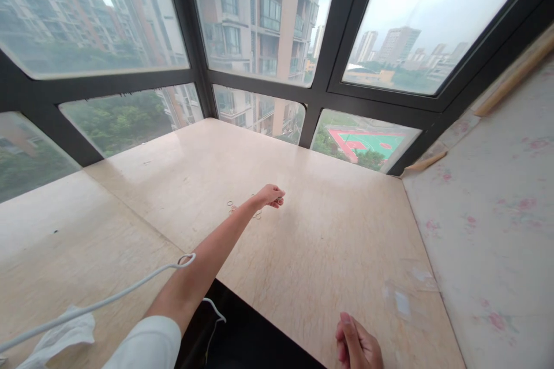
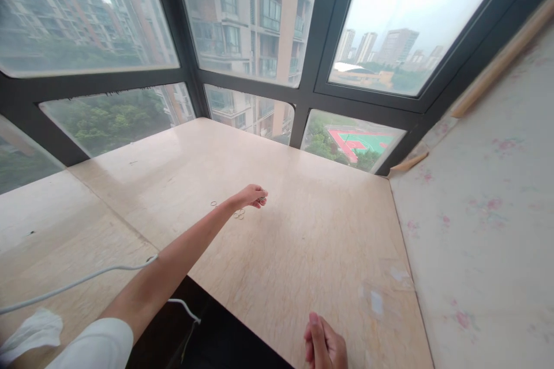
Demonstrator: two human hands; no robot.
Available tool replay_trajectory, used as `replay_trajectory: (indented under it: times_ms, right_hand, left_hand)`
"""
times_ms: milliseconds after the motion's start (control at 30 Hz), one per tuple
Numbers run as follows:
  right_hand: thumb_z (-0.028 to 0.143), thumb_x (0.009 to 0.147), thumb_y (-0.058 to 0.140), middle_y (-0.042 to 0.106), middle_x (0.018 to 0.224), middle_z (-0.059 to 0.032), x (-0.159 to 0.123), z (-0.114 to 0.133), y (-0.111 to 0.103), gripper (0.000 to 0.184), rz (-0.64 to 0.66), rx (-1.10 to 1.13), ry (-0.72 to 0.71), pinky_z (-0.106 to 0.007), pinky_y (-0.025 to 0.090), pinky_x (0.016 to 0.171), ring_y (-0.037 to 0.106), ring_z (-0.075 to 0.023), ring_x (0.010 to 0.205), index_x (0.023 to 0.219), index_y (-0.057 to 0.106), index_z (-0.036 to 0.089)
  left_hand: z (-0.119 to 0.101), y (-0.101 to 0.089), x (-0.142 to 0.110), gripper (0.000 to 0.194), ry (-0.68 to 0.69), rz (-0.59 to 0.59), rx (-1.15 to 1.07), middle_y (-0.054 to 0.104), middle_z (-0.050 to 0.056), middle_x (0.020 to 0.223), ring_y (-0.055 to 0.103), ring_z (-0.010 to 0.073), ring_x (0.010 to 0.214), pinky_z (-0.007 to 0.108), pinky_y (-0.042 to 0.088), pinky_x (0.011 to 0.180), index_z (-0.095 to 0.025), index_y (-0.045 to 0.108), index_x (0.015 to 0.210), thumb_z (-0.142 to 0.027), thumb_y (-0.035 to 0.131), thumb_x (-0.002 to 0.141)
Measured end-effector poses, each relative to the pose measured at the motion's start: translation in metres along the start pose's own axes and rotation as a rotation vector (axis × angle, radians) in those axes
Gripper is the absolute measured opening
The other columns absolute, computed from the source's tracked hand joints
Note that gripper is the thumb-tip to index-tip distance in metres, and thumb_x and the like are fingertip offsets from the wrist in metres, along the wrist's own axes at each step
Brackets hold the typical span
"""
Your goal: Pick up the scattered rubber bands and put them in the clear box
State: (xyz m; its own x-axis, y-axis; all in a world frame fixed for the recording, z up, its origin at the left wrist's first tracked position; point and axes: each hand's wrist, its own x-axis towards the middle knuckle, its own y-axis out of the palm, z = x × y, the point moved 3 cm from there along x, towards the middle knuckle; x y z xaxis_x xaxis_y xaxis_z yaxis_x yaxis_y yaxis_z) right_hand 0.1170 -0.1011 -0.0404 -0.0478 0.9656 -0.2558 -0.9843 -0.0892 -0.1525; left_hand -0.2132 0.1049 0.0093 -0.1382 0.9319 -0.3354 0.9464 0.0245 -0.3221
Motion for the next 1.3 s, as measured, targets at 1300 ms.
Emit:
replay_trajectory:
  times_ms: [1300]
  right_hand:
    - [0.063,0.086,0.049,0.05,0.041,0.0006,0.002,-0.005,-0.007,0.054,0.116,-0.043,-0.12,-0.019,0.036,0.037,0.044,-0.01,0.036,0.057,0.054,0.017]
  left_hand:
    - [0.01,-0.012,0.013,0.02,0.092,-0.275,0.045,0.071,0.013,0.095,0.07,0.0157,0.079,0.022,0.057,0.065,-0.008,0.063,0.102,-0.011,0.06,0.082]
